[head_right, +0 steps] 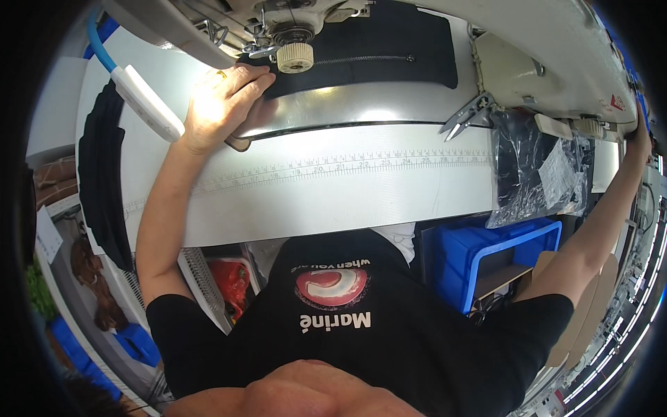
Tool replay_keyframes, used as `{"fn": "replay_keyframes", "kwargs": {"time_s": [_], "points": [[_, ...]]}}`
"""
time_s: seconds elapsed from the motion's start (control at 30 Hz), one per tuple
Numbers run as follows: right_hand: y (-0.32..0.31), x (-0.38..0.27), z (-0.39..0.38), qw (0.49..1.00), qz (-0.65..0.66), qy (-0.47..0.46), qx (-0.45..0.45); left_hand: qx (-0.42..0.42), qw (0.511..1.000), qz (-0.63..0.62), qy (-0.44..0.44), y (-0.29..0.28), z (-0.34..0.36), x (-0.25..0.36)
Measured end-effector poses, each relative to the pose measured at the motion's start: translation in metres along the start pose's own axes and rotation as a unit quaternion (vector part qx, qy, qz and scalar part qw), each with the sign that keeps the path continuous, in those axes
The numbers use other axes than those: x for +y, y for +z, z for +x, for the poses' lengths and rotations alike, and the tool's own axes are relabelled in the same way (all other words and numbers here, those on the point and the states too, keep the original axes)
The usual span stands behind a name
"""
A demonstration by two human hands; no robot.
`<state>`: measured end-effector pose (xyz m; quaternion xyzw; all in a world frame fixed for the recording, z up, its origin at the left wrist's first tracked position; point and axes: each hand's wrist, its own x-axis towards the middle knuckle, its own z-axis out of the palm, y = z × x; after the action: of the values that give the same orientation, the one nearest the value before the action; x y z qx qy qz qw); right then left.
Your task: Sewing a zipper onto a piece of black leather using an industrial sewing machine.
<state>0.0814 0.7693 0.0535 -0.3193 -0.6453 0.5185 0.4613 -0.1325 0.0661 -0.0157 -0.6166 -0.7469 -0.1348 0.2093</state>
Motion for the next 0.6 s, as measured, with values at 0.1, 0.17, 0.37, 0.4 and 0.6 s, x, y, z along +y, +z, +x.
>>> {"fn": "replay_keyframes", "kwargs": {"time_s": [0.1,0.17,0.37,0.4,0.6], "points": [[-0.046,-0.060,-0.016,0.998,0.018,0.047,0.025,0.066,0.996,-0.015,0.050,0.019,-0.007,-0.013],[-0.035,-0.075,-0.016,0.998,0.026,0.052,0.035,0.068,0.997,-0.009,0.046,0.020,-0.016,-0.014],[-0.037,-0.103,0.026,0.989,-0.091,0.117,0.016,0.091,0.995,-0.011,0.041,0.033,-0.024,-0.020],[-0.035,-0.100,0.026,0.989,-0.095,0.110,0.022,0.089,0.995,-0.012,0.041,0.032,-0.023,-0.017],[-0.016,-0.038,0.016,0.993,0.009,0.105,0.055,-0.001,1.000,-0.008,-0.021,0.015,-0.009,-0.007]]}}
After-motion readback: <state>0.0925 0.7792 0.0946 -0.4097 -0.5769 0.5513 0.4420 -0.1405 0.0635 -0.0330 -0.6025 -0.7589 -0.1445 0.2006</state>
